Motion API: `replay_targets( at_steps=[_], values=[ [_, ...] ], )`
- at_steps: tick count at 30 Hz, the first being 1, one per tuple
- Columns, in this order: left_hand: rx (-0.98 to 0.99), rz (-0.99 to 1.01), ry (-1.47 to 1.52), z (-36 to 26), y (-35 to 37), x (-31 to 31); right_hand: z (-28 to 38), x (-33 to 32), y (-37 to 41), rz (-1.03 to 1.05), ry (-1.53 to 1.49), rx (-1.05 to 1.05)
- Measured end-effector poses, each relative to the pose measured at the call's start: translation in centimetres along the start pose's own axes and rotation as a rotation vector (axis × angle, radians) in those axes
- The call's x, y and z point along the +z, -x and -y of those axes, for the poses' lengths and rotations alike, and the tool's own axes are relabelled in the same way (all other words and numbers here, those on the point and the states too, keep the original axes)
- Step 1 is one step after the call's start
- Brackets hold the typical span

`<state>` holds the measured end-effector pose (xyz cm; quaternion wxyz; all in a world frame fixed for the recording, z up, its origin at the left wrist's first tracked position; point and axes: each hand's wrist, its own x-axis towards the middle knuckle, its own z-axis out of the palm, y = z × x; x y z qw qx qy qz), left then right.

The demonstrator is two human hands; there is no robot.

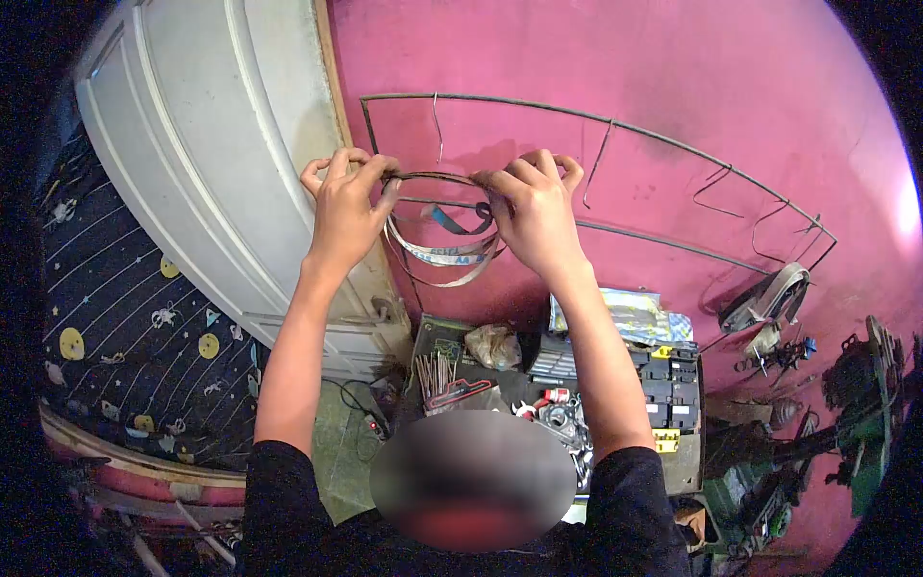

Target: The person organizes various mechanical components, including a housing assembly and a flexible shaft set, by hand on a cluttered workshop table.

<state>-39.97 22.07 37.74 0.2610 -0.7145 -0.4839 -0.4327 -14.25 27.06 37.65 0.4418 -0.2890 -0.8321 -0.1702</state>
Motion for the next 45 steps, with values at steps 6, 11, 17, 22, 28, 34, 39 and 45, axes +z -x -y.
replay_targets(
  at_steps=[6,11,17,22,28,34,39,45],
  values=[
    [-0.062,-0.039,-0.039,1.9,-1.8,2.5,-1.5,3.0,-1.9,-0.051,0.019,0.069],
    [-0.081,-0.065,-0.037,3.2,-1.5,5.0,-2.5,5.0,-2.4,-0.034,0.019,0.102],
    [-0.052,-0.087,-0.119,4.0,-0.2,7.7,-3.7,7.4,-1.6,-0.024,0.032,0.115],
    [-0.034,-0.137,-0.113,4.5,1.0,9.4,-3.7,8.5,-0.8,-0.043,0.039,0.086],
    [-0.078,-0.097,-0.099,4.4,2.0,10.6,-3.5,9.8,0.2,-0.048,0.081,0.069],
    [-0.129,-0.085,-0.070,3.1,3.2,10.3,-2.1,9.2,1.5,-0.063,0.056,0.106],
    [-0.175,-0.124,-0.038,1.2,6.6,9.5,0.6,7.3,5.4,-0.036,0.064,0.186],
    [-0.402,-0.022,-0.027,-3.2,16.7,7.2,4.8,4.3,17.1,0.141,-0.019,0.373]
  ],
)
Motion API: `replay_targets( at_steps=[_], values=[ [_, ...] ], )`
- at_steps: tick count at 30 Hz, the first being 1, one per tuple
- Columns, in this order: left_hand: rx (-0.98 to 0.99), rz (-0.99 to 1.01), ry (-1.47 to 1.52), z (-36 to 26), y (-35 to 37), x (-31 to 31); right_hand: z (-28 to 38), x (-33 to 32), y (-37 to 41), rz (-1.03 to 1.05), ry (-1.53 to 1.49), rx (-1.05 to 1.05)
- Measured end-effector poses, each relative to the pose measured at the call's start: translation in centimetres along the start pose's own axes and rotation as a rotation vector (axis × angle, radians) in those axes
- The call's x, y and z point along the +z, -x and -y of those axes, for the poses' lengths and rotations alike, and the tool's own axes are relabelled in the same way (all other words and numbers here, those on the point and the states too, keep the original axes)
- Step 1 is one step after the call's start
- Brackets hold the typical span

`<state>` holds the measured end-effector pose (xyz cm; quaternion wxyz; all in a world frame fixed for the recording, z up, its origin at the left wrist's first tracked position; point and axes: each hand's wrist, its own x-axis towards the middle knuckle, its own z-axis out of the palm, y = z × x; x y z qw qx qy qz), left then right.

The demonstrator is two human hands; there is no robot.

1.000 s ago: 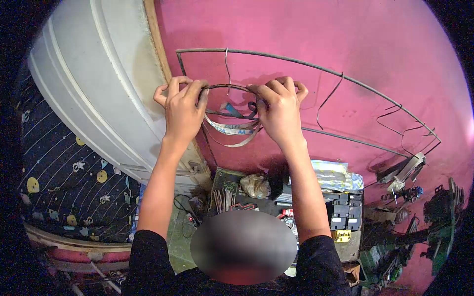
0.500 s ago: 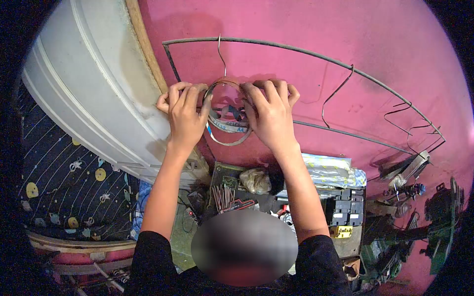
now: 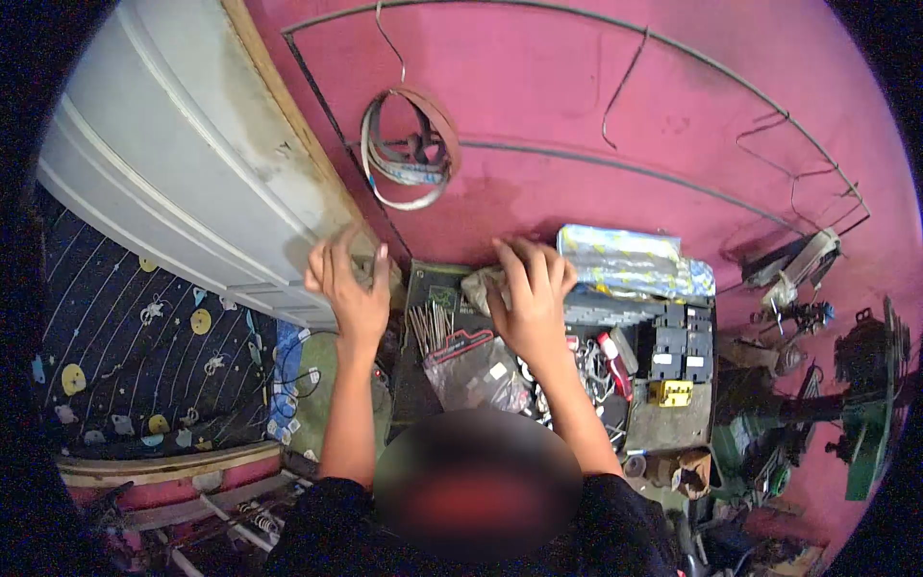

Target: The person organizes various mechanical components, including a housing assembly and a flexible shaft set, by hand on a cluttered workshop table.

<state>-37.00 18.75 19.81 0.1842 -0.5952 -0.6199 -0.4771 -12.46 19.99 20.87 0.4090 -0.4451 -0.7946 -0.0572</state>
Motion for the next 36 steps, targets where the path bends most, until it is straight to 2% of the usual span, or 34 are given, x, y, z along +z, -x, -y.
replay_targets(
  at_steps=[2,6,8,9,11,14,15,16,18,20,26,29,31,36],
  values=[
    [-0.224,0.153,-0.001,-0.1,5.4,-1.3,-0.7,-0.2,6.0,0.141,-0.039,0.124],
    [-0.387,0.503,-0.047,1.2,18.3,-3.6,-2.0,-1.6,20.3,0.492,0.049,0.320],
    [-0.430,0.733,-0.073,1.8,24.7,-5.2,-2.1,-2.9,26.4,0.572,0.074,0.371],
    [-0.429,0.751,-0.071,1.7,27.3,-6.2,-2.1,-3.5,29.2,0.668,0.107,0.408],
    [-0.506,1.070,-0.121,1.5,31.5,-7.8,-2.3,-4.6,33.3,0.795,0.153,0.439],
    [-0.482,1.127,-0.114,1.4,35.8,-8.6,-2.9,-4.8,36.1,0.839,0.123,0.491],
    [-0.456,1.093,-0.110,1.4,36.4,-8.3,-3.3,-4.3,36.4,0.826,0.116,0.505],
    [-0.460,1.102,-0.112,1.2,36.0,-8.1,-2.9,-4.5,34.6,0.879,0.139,0.519],
    [-0.482,1.034,-0.097,1.2,34.8,-6.6,-3.7,-2.8,33.9,0.776,0.100,0.452],
    [-0.447,0.911,-0.133,2.3,34.6,-4.4,-4.3,-0.8,32.1,0.786,0.096,0.417],
    [-0.518,0.846,-0.249,4.7,32.2,1.3,-7.3,7.2,26.8,0.682,0.126,0.279],
    [-0.519,0.865,-0.348,5.4,32.3,3.2,-8.6,11.9,25.1,0.717,0.115,0.297],
    [-0.572,0.914,-0.361,5.5,32.4,4.2,-8.7,14.5,24.0,0.721,0.138,0.414],
    [-0.596,0.806,-0.359,5.4,33.1,5.7,-9.0,18.9,23.9,0.757,0.144,0.486]
  ],
)
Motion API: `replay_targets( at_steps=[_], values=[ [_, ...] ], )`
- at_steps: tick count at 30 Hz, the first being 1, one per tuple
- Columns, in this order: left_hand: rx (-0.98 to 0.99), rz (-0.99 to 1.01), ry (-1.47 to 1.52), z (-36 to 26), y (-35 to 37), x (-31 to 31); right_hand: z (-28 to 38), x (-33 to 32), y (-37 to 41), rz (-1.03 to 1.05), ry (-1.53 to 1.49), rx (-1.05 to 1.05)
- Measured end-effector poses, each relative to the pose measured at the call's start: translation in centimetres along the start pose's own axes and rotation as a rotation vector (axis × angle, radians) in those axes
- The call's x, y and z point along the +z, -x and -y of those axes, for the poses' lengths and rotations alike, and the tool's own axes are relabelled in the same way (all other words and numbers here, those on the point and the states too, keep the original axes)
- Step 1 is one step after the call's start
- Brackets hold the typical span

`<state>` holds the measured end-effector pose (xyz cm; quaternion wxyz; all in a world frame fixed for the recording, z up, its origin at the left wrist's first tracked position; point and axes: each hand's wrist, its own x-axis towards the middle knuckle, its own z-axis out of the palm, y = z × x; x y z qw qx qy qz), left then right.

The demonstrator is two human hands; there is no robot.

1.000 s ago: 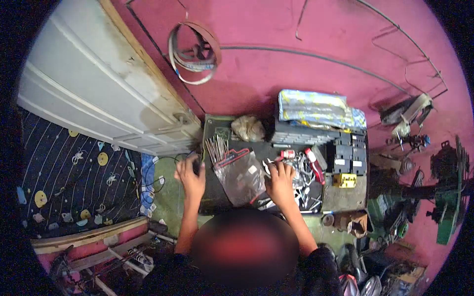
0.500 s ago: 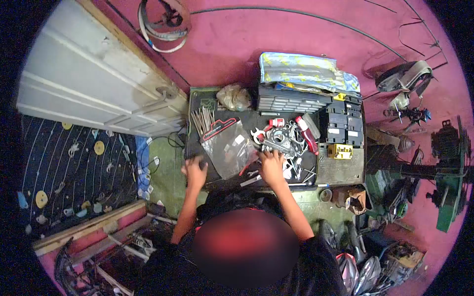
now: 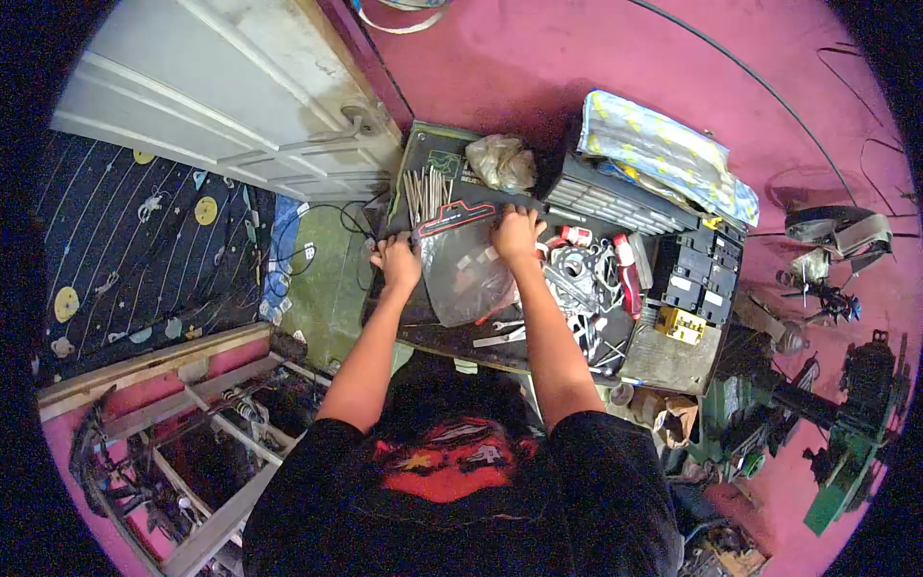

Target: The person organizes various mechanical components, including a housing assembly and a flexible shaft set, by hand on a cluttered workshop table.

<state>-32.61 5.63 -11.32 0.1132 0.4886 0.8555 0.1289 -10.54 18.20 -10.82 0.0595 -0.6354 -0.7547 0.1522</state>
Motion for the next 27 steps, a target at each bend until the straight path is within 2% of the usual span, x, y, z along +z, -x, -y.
replay_targets(
  at_steps=[2,4,6,9,10,11,12,14,15,18,23,27],
  values=[
    [-0.052,-0.012,0.106,0.0,-0.3,0.3,0.2,0.6,0.0,0.005,-0.007,0.033],
    [-0.091,-0.022,0.183,0.1,0.1,0.4,1.0,-0.1,0.6,-0.075,-0.262,0.156],
    [-0.034,-0.067,0.378,0.5,0.1,0.0,1.0,-0.5,1.1,-0.123,-0.211,0.115],
    [0.001,-0.133,0.436,0.8,0.8,-1.4,0.4,-0.4,1.9,-0.253,-0.221,0.071],
    [0.015,-0.175,0.481,0.7,0.8,-2.1,1.2,-1.8,2.3,-0.333,-0.278,0.064],
    [0.028,-0.209,0.554,0.7,1.0,-2.8,1.9,-3.2,3.1,-0.290,-0.218,0.163],
    [0.040,-0.208,0.562,0.7,1.4,-3.6,1.2,-3.1,3.4,-0.284,-0.307,0.155],
    [0.132,-0.248,0.654,0.9,2.0,-5.5,3.2,-7.4,5.5,-0.333,-0.294,0.180],
    [0.161,-0.262,0.571,0.4,2.4,-7.5,3.8,-9.0,6.3,-0.316,-0.388,0.183],
    [0.174,-0.241,0.764,0.2,2.8,-10.8,5.6,-13.4,9.0,-0.420,-0.329,0.107],
    [0.256,-0.294,0.756,-0.3,1.9,-16.9,8.5,-19.4,11.7,-0.554,-0.279,0.020],
    [0.368,-0.432,0.714,-0.9,0.5,-20.7,11.1,-23.2,12.3,-0.652,-0.283,0.006]
  ],
)
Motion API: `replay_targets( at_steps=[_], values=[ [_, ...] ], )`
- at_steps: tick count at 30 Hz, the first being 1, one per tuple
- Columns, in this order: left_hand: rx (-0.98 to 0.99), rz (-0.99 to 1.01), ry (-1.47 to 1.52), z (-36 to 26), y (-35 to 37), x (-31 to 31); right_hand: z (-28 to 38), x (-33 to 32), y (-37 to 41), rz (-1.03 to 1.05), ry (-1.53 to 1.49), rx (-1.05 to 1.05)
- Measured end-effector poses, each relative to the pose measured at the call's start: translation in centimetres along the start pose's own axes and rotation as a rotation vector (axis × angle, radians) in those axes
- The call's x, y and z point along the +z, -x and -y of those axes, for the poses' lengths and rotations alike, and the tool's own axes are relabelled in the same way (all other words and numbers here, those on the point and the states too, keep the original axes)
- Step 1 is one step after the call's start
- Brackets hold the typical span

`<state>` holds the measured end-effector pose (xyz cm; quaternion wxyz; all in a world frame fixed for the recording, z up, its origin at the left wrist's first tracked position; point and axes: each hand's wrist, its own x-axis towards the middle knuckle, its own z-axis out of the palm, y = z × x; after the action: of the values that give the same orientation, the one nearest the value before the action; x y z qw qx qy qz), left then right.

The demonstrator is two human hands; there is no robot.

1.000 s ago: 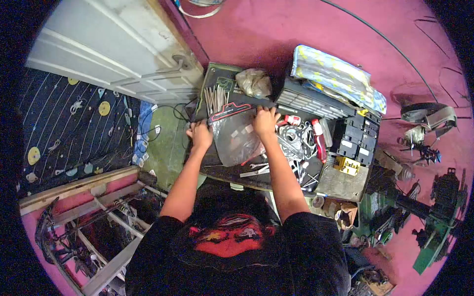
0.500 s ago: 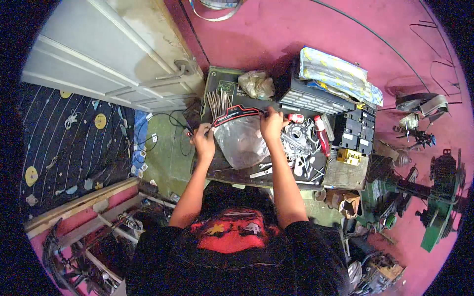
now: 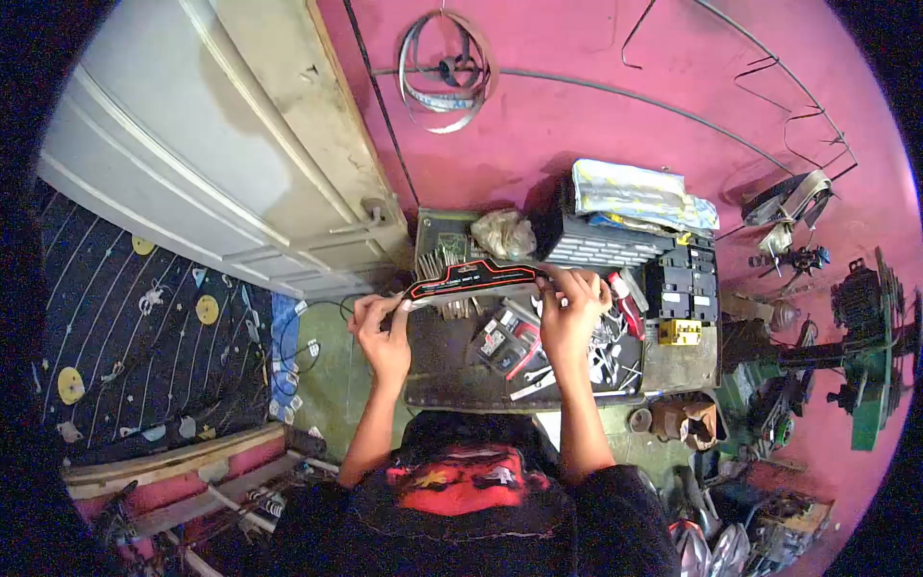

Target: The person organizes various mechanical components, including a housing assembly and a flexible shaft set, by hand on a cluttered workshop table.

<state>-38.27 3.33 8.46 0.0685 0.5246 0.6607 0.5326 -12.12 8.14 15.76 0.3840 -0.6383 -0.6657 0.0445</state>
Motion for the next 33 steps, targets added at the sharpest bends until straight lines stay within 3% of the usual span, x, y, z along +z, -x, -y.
replay_targets(
  at_steps=[14,19,33],
  values=[
    [0.285,-0.216,-0.031,-9.1,-14.1,-3.3,7.6,-3.9,-9.2,-0.235,-0.125,-0.118],
    [0.265,-0.225,-0.040,-11.3,-18.1,-3.3,9.9,-4.4,-13.2,-0.338,-0.211,-0.150],
    [0.243,-0.283,-0.128,-14.8,-26.9,-0.9,12.2,-4.0,-23.4,-0.340,-0.161,-0.196]
  ],
)
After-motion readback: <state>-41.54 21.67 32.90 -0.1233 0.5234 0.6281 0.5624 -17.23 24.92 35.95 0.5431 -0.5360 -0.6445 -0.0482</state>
